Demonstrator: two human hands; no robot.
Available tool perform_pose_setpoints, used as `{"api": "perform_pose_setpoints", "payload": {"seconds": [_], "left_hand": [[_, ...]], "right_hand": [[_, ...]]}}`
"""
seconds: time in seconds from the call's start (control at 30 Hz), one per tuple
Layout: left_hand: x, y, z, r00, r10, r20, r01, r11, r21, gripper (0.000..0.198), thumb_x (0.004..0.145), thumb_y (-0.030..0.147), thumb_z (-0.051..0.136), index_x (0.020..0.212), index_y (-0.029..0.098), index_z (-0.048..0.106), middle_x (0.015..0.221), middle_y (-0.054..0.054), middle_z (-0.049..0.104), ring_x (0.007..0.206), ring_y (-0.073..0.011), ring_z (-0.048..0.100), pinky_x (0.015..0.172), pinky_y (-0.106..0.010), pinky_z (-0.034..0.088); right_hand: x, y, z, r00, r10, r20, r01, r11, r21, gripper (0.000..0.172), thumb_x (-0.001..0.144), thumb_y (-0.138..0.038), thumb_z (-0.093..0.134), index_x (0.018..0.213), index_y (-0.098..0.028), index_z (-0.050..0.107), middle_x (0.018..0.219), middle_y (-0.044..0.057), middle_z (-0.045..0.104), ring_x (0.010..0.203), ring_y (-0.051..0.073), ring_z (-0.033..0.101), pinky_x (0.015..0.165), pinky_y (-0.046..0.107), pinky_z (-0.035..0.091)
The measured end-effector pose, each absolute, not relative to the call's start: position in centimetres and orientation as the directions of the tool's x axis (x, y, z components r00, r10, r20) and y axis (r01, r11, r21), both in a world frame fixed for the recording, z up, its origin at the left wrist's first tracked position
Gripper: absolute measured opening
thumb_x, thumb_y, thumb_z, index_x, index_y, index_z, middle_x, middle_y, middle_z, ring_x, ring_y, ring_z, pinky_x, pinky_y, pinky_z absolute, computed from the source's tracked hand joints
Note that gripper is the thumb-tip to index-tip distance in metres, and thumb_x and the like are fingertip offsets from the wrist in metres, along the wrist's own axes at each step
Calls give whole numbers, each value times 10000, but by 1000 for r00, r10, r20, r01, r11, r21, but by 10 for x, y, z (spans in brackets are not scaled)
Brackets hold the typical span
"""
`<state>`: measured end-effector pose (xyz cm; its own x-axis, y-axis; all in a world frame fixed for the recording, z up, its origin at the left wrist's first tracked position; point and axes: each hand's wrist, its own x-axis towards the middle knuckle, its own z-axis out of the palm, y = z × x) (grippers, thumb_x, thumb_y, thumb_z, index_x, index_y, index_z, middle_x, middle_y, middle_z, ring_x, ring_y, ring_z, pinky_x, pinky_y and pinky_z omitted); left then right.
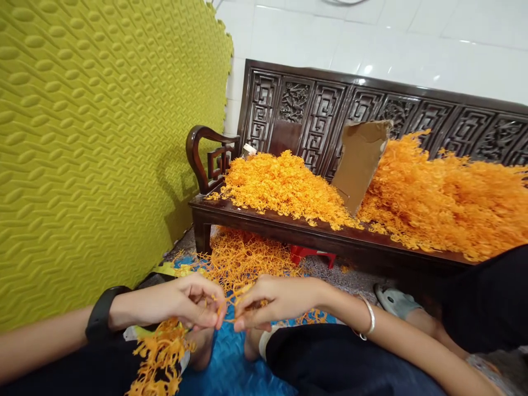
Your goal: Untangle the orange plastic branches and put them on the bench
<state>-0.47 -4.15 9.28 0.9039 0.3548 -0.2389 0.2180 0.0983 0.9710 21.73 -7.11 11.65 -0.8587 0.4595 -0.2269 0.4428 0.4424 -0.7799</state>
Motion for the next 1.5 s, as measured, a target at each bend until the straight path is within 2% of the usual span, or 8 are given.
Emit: {"api": "perform_pose_setpoints", "payload": {"seconds": [0.4, 0.47, 0.67, 0.87, 1.0, 1.13, 1.33, 1.5], "left_hand": [[-5, -48, 98, 926, 310, -216, 234, -24, 972, 135, 742, 321, 667, 712, 192, 696, 582, 19, 545, 522, -92, 430, 522, -212, 327], [-17, -41, 100, 898, 395, -196, 236, -56, 970, 143, 731, 322, 675, 698, 184, 682, 590, 20, 554, 517, -85, 424, 504, -206, 314], [-34, -29, 110, 713, 701, 9, 118, -132, 984, 180, 775, 344, 622, 748, 166, 621, 578, 36, 518, 524, -81, 436, 512, -202, 326], [-16, -33, 116, 724, 679, 123, 33, -212, 977, 123, 780, 299, 616, 797, 179, 630, 675, 10, 618, 654, -124, 563, 658, -250, 425], [-5, -36, 120, 673, 719, 175, -7, -230, 973, 128, 782, 295, 617, 769, 168, 624, 659, 2, 636, 648, -130, 580, 655, -257, 440], [4, -38, 126, 533, 815, 227, -45, -240, 970, 119, 771, 263, 629, 764, 144, 620, 628, 5, 623, 598, -114, 554, 611, -243, 432], [6, -38, 128, 434, 846, 308, -145, -272, 951, 116, 798, 246, 598, 806, 131, 606, 642, -3, 626, 610, -119, 571, 623, -248, 441], [3, -34, 125, 386, 851, 357, -298, -251, 921, 91, 836, 233, 564, 831, 146, 592, 618, 26, 583, 579, -91, 556, 615, -213, 448]], "right_hand": [[240, -69, 110, -828, 297, -475, 559, 369, -743, 249, 872, -272, 505, 771, -109, 664, 555, -20, 518, 490, 57, 483, 484, 147, 376], [258, -67, 99, -779, 364, -510, 619, 317, -719, 246, 858, -286, 529, 799, -111, 692, 566, -8, 551, 497, 67, 502, 478, 155, 385], [278, -54, 77, -671, 691, -269, 560, 234, -795, 350, 834, -402, 557, 1020, -130, 675, 850, 68, 676, 743, 135, 615, 688, 259, 487], [299, 10, 129, -498, 866, 46, 773, 467, -430, 302, 837, -379, 538, 968, -146, 680, 915, 75, 683, 821, 169, 612, 784, 323, 466], [349, 66, 172, -51, 915, 399, 941, 178, -288, 429, 817, -356, 550, 1179, -128, 573, 1127, 147, 606, 1012, 239, 570, 916, 415, 415], [373, 89, 169, 216, 882, 419, 952, -95, -291, 676, 685, -351, 698, 1259, -64, 483, 1318, 258, 419, 1239, 383, 373, 1009, 557, 277], [318, 69, 142, -200, 976, 89, 901, 219, -375, 275, 746, -360, 634, 914, -151, 693, 934, 79, 682, 883, 205, 624, 841, 340, 481], [227, 20, 151, -709, 699, -94, 609, 538, -583, 383, 814, -413, 568, 1112, -176, 614, 1058, 61, 646, 939, 157, 597, 824, 262, 468]]}}
